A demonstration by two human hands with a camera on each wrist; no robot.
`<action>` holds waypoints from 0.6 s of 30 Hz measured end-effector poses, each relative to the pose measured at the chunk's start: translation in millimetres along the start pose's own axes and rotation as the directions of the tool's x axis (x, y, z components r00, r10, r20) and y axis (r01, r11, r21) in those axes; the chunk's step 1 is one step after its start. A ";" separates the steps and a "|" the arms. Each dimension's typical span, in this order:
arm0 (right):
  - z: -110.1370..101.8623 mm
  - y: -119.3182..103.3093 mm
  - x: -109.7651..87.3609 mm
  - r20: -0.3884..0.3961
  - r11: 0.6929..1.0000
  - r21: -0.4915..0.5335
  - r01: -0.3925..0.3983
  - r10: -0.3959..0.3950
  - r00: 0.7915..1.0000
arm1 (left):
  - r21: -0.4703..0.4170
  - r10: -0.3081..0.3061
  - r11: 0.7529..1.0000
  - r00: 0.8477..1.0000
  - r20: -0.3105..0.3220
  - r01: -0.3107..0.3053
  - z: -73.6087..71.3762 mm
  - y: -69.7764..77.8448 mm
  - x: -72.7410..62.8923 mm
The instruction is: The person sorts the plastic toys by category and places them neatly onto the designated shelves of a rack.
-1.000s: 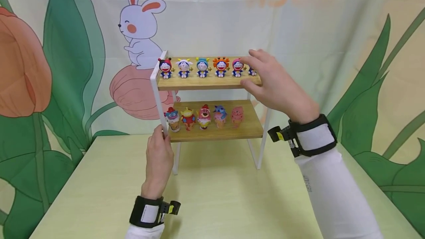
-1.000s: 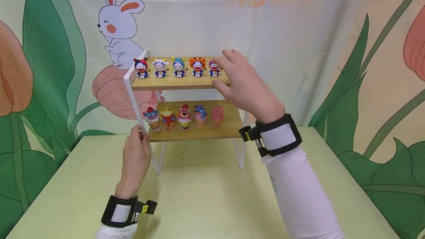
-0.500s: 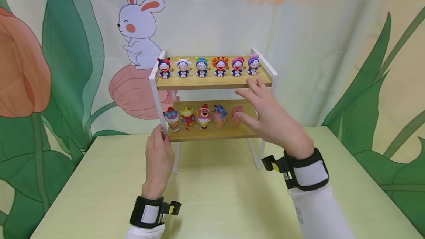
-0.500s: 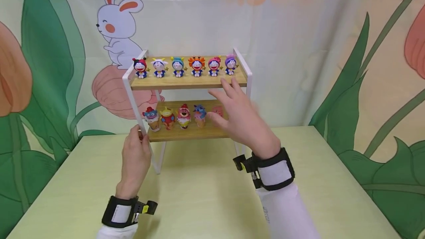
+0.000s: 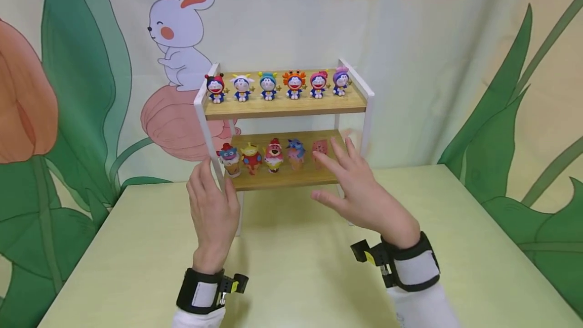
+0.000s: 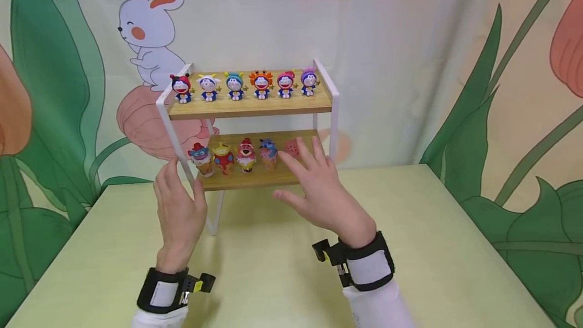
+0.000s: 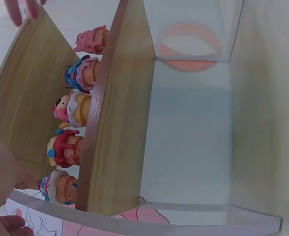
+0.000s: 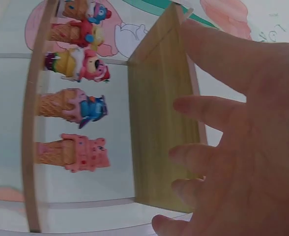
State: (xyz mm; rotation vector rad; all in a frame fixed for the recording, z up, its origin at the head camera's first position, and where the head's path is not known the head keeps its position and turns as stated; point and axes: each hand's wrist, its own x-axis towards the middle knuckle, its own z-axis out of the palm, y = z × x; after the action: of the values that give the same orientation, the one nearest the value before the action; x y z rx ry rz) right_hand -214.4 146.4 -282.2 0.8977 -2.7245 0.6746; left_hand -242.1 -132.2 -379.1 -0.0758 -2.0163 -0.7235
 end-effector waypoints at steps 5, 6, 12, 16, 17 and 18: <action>12.2 0.4 -6.1 0.010 0.999 0.016 -0.048 0.048 0.999 | 0.023 0.047 0.999 0.999 -0.027 -0.046 -4.8 2.1 5.4; 14.1 0.8 -7.3 0.014 0.998 0.022 -0.055 0.055 0.998 | 0.027 0.052 0.998 0.998 -0.032 -0.051 -5.6 2.7 5.9; 24.4 2.1 -14.3 0.043 0.994 0.056 -0.094 0.092 0.995 | 0.038 0.050 0.998 0.998 -0.028 -0.049 -10.4 8.9 6.2; 32.8 2.0 -18.2 0.049 0.993 0.065 -0.100 0.097 0.994 | 0.065 0.072 0.995 0.997 -0.017 -0.071 -14.4 15.1 6.9; 35.2 2.0 -19.2 0.050 0.993 0.066 -0.102 0.099 0.994 | 0.080 0.086 0.993 0.996 -0.013 -0.085 -15.6 17.1 6.9; 37.6 2.0 -20.3 0.052 0.992 0.068 -0.106 0.103 0.993 | 0.096 0.101 0.990 0.995 -0.007 -0.100 -16.9 19.3 6.9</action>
State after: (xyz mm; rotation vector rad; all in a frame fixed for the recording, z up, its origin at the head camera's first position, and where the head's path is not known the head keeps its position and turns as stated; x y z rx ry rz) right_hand -201.0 140.2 -322.4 0.8007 -2.8228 0.7833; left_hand -226.3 -126.7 -358.5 -0.1164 -2.0175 -0.5620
